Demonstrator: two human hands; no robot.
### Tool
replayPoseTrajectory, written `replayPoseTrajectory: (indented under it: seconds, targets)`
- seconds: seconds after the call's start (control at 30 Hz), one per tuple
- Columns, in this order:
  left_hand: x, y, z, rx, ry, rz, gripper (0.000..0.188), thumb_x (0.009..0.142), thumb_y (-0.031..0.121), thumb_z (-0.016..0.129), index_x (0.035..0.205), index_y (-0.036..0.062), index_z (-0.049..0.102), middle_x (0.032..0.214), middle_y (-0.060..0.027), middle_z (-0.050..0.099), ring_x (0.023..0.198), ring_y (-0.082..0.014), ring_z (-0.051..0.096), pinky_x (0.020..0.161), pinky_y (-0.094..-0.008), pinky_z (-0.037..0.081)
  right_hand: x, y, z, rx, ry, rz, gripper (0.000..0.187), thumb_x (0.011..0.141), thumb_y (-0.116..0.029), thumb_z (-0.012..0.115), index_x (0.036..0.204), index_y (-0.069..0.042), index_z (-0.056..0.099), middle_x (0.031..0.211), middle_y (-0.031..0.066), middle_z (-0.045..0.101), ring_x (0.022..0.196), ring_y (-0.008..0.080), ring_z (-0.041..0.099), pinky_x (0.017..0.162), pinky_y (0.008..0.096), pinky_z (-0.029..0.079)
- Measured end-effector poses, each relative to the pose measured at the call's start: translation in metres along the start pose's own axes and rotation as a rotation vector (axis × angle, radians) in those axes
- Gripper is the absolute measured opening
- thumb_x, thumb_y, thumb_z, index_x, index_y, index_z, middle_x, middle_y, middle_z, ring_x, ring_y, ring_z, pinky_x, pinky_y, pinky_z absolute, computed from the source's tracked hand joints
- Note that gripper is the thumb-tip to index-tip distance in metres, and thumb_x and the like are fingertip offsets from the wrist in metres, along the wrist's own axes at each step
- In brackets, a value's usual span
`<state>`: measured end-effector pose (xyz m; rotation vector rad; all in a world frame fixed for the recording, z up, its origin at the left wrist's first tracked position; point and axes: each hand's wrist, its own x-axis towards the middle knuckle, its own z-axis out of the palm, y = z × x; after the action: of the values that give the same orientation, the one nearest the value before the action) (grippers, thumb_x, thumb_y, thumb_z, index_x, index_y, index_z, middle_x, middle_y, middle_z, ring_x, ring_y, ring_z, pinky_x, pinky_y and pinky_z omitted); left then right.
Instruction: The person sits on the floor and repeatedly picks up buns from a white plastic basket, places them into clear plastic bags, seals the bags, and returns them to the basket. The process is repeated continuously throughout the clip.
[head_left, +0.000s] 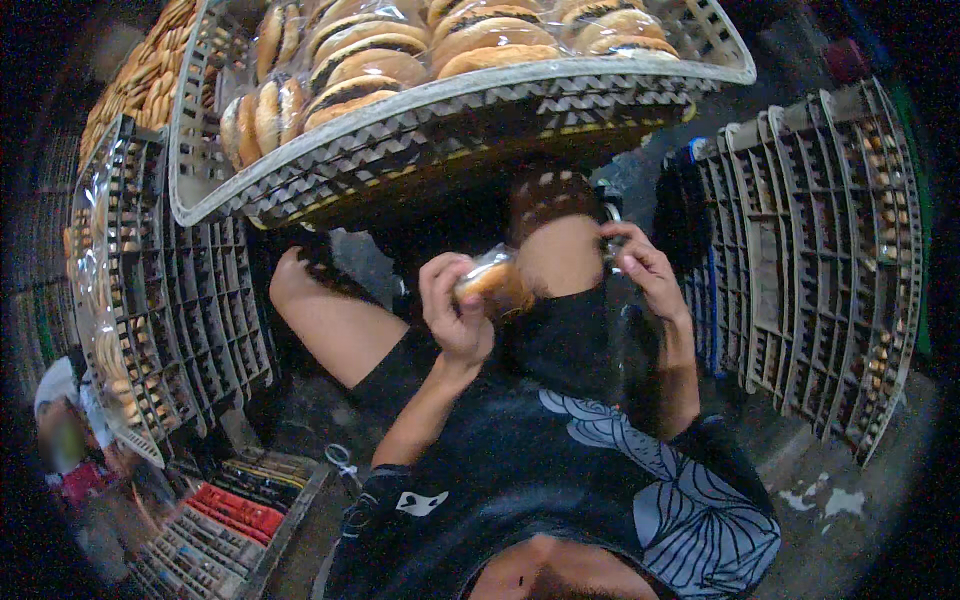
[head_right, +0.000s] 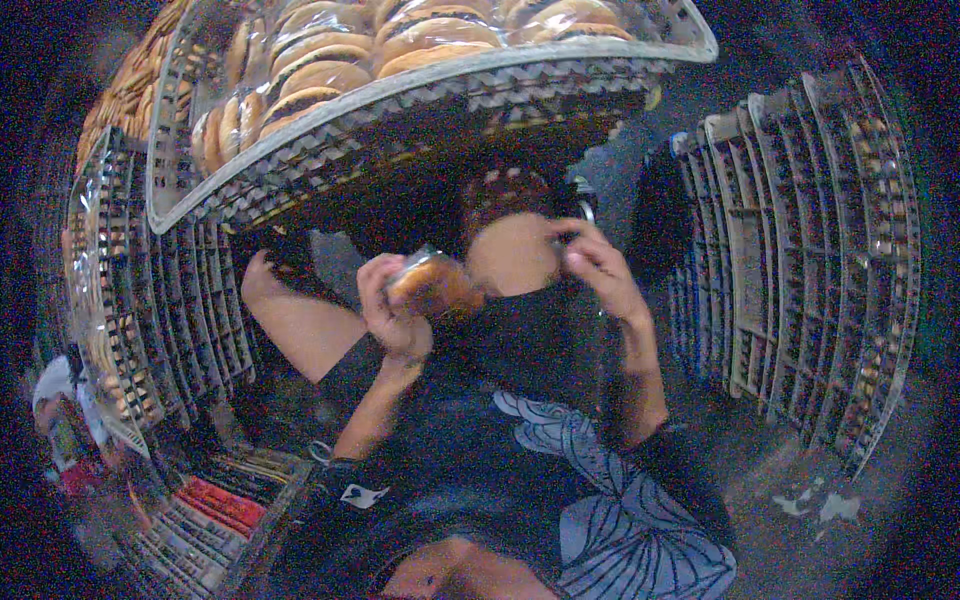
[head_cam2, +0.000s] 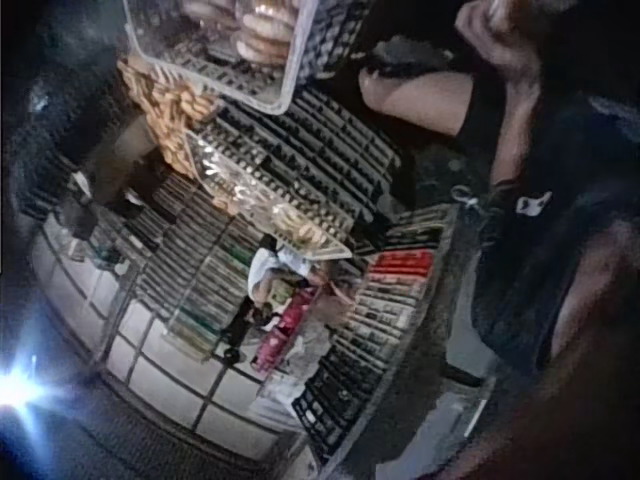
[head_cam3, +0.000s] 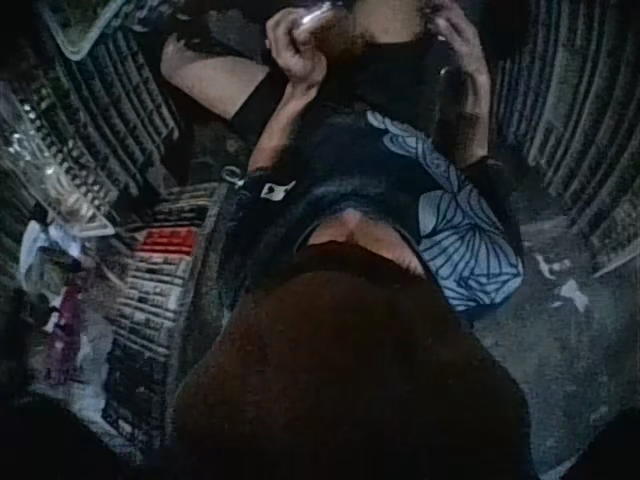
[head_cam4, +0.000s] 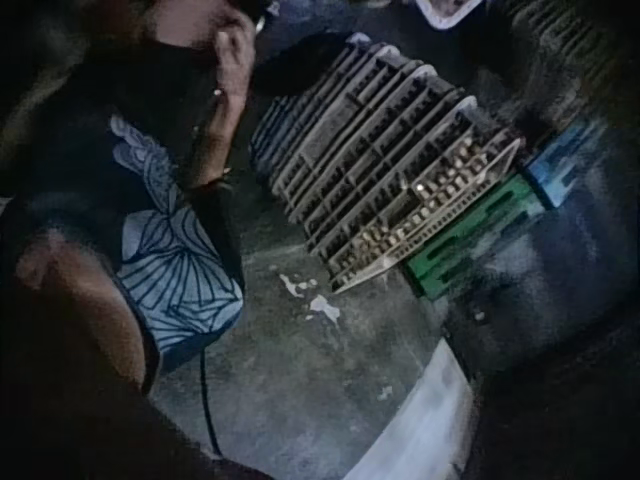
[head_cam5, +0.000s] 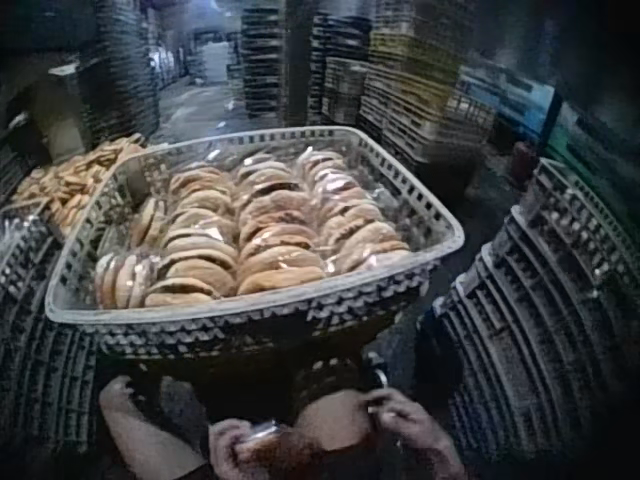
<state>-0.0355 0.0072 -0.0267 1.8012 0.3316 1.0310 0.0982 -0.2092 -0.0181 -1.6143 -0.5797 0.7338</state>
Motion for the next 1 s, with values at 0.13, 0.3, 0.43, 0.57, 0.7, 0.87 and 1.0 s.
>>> replayPoseTrajectory:
  seconds: [0.13, 0.3, 0.43, 0.57, 0.7, 0.87, 1.0]
  targets:
    - [0.011, 0.02, 0.0, 0.009, -0.153, 0.308, 0.038, 0.087, 0.04, 0.042, 0.095, 0.0029, 0.049, 0.091, -0.0145, 0.05, 0.079, -0.0282, 0.051, 0.068, -0.0357, 0.044, 0.05, -0.104, 0.061, -0.24, -0.329, -0.421, 0.029, 0.078, -0.027, 0.053, 0.088, -0.001, 0.059, 0.112, 0.0177, 0.05, 0.102, 0.0249, 0.049, 0.088, 0.0325, 0.037]
    - [0.021, 0.022, -0.004, -0.131, -0.133, 0.39, 0.036, 0.087, 0.04, 0.041, 0.097, 0.0052, 0.046, 0.096, -0.0173, 0.052, 0.081, -0.029, 0.053, 0.07, -0.0363, 0.045, 0.083, -0.104, 0.078, -0.625, -0.421, 0.228, 0.044, 0.072, -0.032, 0.057, 0.101, 0.0, 0.054, 0.096, 0.0175, 0.058, 0.089, 0.0228, 0.055, 0.077, 0.0313, 0.043]
    - [0.02, 0.019, -0.002, -0.226, -0.093, 0.003, 0.041, 0.087, 0.039, 0.041, 0.096, -0.0001, 0.047, 0.095, -0.0207, 0.055, 0.084, -0.0269, 0.056, 0.075, -0.0343, 0.044, 0.096, -0.036, 0.091, -0.101, -0.374, 0.154, 0.043, 0.082, -0.038, 0.05, 0.1, 0.0, 0.054, 0.099, 0.012, 0.058, 0.092, 0.0183, 0.054, 0.08, 0.0299, 0.041]
    - [0.094, 0.053, -0.014, 0.161, -0.064, -0.168, 0.036, 0.089, 0.033, 0.04, 0.103, 0.0, 0.046, 0.1, -0.0157, 0.053, 0.092, -0.0211, 0.052, 0.081, -0.032, 0.041, 0.103, -0.11, 0.117, 0.071, -0.081, -0.095, 0.044, 0.075, -0.039, 0.061, 0.096, -0.001, 0.059, 0.091, 0.0118, 0.062, 0.084, 0.0189, 0.059, 0.077, 0.0309, 0.044]
    - [0.238, 0.039, -0.037, -0.105, 0.155, 0.172, 0.032, 0.091, 0.03, 0.038, 0.098, 0.0003, 0.049, 0.091, -0.0063, 0.053, 0.085, -0.0136, 0.049, 0.078, -0.0269, 0.039, 0.14, -0.16, 0.104, -0.107, 0.025, -0.404, 0.043, 0.072, -0.034, 0.065, 0.097, 0.001, 0.059, 0.087, 0.0161, 0.062, 0.079, 0.0235, 0.062, 0.071, 0.0325, 0.048]
    - [0.401, 0.01, -0.08, 0.656, 0.077, 0.132, 0.049, 0.081, 0.044, 0.05, 0.1, -0.0013, 0.053, 0.092, -0.02, 0.058, 0.085, -0.0291, 0.057, 0.073, -0.0354, 0.044, 0.146, -0.199, 0.069, -0.111, 0.049, -0.456, 0.03, 0.077, -0.014, 0.061, 0.101, 0.003, 0.055, 0.093, 0.009, 0.061, 0.086, 0.0141, 0.058, 0.076, 0.0262, 0.046]
    - [0.364, -0.007, -0.048, 0.779, -0.441, 0.243, 0.059, 0.07, 0.051, 0.061, 0.102, 0.0007, 0.056, 0.092, -0.0188, 0.059, 0.087, -0.0298, 0.056, 0.078, -0.0347, 0.044, 0.112, -0.142, 0.044, -0.045, -0.025, -0.347, 0.027, 0.078, -0.016, 0.06, 0.098, 0.0, 0.057, 0.092, 0.0088, 0.061, 0.088, 0.0152, 0.056, 0.078, 0.0269, 0.044]
